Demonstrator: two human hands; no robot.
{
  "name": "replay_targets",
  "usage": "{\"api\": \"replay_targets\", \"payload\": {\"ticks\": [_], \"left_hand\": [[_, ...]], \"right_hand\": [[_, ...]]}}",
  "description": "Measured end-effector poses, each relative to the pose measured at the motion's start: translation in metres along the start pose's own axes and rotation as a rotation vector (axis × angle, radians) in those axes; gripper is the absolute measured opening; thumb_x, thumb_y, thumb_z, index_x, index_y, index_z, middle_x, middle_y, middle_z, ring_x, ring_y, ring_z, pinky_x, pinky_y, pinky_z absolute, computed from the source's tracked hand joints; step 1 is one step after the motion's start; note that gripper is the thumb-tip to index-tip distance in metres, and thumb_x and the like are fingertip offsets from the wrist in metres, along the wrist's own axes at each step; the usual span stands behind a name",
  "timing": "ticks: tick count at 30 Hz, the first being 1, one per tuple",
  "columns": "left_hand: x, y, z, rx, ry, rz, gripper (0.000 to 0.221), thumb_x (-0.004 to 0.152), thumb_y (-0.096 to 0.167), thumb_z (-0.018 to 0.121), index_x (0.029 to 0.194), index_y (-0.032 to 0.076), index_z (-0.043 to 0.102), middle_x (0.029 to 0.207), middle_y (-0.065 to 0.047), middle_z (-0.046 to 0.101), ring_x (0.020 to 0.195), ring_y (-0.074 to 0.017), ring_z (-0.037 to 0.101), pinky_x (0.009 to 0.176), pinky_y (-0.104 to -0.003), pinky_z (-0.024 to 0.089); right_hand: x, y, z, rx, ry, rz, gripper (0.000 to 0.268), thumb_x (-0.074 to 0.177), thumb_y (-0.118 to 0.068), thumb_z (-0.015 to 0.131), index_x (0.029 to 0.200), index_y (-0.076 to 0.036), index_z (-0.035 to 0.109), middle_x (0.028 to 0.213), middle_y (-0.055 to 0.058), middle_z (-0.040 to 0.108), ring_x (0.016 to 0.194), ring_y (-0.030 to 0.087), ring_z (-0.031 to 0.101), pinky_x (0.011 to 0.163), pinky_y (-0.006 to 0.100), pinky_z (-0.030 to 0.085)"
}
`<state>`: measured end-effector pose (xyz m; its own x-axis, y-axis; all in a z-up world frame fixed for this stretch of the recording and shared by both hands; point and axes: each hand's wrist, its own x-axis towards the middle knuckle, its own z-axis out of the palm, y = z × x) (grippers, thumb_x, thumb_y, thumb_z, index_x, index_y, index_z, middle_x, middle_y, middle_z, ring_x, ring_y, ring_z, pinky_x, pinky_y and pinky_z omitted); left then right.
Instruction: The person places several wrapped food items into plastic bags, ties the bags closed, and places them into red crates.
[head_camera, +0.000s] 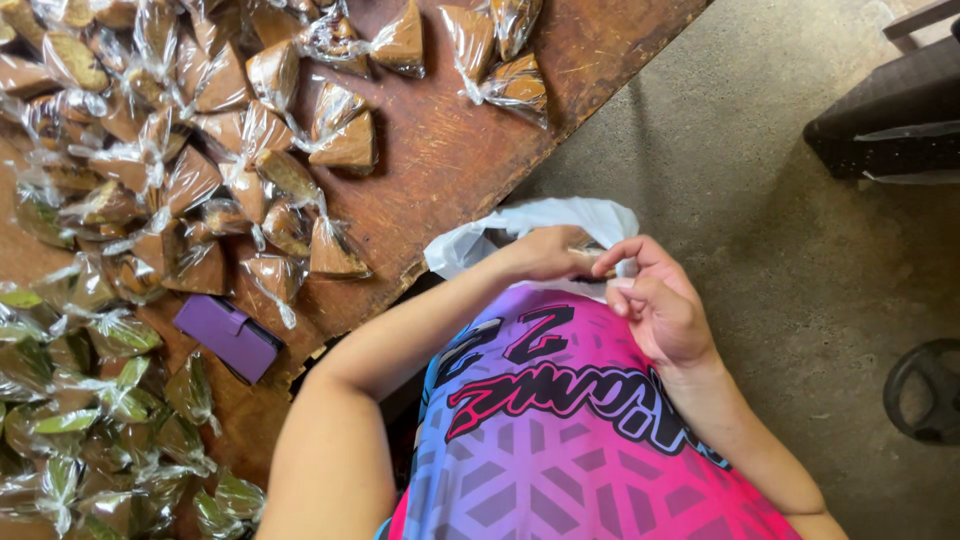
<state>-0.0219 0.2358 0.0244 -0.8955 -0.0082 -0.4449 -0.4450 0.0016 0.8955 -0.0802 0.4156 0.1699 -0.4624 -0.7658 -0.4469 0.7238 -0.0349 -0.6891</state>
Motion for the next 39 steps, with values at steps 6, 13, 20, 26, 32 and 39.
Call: {"api": "replay_targets", "payload": {"ticks": [6, 13, 20, 26, 32, 39], "left_hand": [[0.018, 0.057, -0.114, 0.738, 0.353, 0.066, 0.033, 0.083, 0.046, 0.076, 0.096, 0.016, 0.077, 0.096, -0.01, 0.077, 0.089, -0.0295, 0.073, 0.08, -0.044, 0.057], [0.084, -0.022, -0.168, 0.963, 0.785, -0.094, 0.042, 0.082, 0.008, 0.069, 0.123, 0.019, 0.067, 0.165, -0.011, 0.025, 0.118, -0.0363, 0.056, 0.091, -0.051, 0.052], [0.077, -0.052, -0.198, 0.907, 0.781, 0.338, 0.021, 0.086, 0.013, 0.072, 0.106, 0.008, 0.072, 0.154, -0.014, 0.042, 0.118, -0.0349, 0.055, 0.098, -0.043, 0.05], [0.037, -0.003, -0.201, 0.815, 0.691, 0.433, 0.018, 0.097, 0.02, 0.073, 0.093, 0.003, 0.074, 0.115, -0.01, 0.069, 0.098, -0.0278, 0.065, 0.088, -0.042, 0.055], [-0.047, 0.039, -0.18, 0.054, 0.241, 0.316, 0.021, 0.096, 0.022, 0.075, 0.094, 0.0, 0.076, 0.096, -0.011, 0.067, 0.086, -0.0196, 0.065, 0.075, -0.036, 0.054], [-0.026, 0.015, -0.074, 0.034, -0.16, 0.388, 0.027, 0.095, 0.023, 0.076, 0.087, -0.002, 0.076, 0.105, -0.014, 0.075, 0.095, -0.0222, 0.067, 0.081, -0.033, 0.053]], "right_hand": [[-0.007, 0.017, -0.006, -0.096, 0.042, 0.087, 0.028, 0.086, -0.007, 0.06, 0.113, 0.002, 0.056, 0.105, 0.007, 0.059, 0.071, 0.007, 0.049, 0.06, 0.018, 0.038], [-0.016, 0.018, -0.009, -0.065, 0.116, 0.028, 0.027, 0.087, -0.006, 0.059, 0.112, 0.002, 0.057, 0.103, 0.008, 0.061, 0.072, 0.007, 0.049, 0.063, 0.018, 0.039], [-0.018, 0.014, -0.02, -0.027, 0.175, -0.029, 0.029, 0.087, -0.007, 0.054, 0.114, 0.003, 0.056, 0.102, 0.009, 0.063, 0.07, 0.008, 0.05, 0.06, 0.019, 0.037], [-0.016, 0.007, -0.032, 0.009, 0.146, -0.077, 0.03, 0.091, -0.007, 0.054, 0.118, 0.005, 0.055, 0.101, 0.012, 0.06, 0.073, 0.01, 0.049, 0.064, 0.021, 0.039], [-0.011, -0.014, -0.033, 0.011, 0.152, -0.1, 0.033, 0.087, -0.009, 0.055, 0.118, 0.004, 0.053, 0.107, 0.014, 0.062, 0.074, 0.011, 0.05, 0.069, 0.023, 0.043], [-0.003, -0.03, -0.033, 0.016, 0.091, -0.095, 0.035, 0.088, -0.01, 0.058, 0.12, 0.003, 0.053, 0.11, 0.016, 0.063, 0.074, 0.012, 0.049, 0.07, 0.024, 0.043]]}}
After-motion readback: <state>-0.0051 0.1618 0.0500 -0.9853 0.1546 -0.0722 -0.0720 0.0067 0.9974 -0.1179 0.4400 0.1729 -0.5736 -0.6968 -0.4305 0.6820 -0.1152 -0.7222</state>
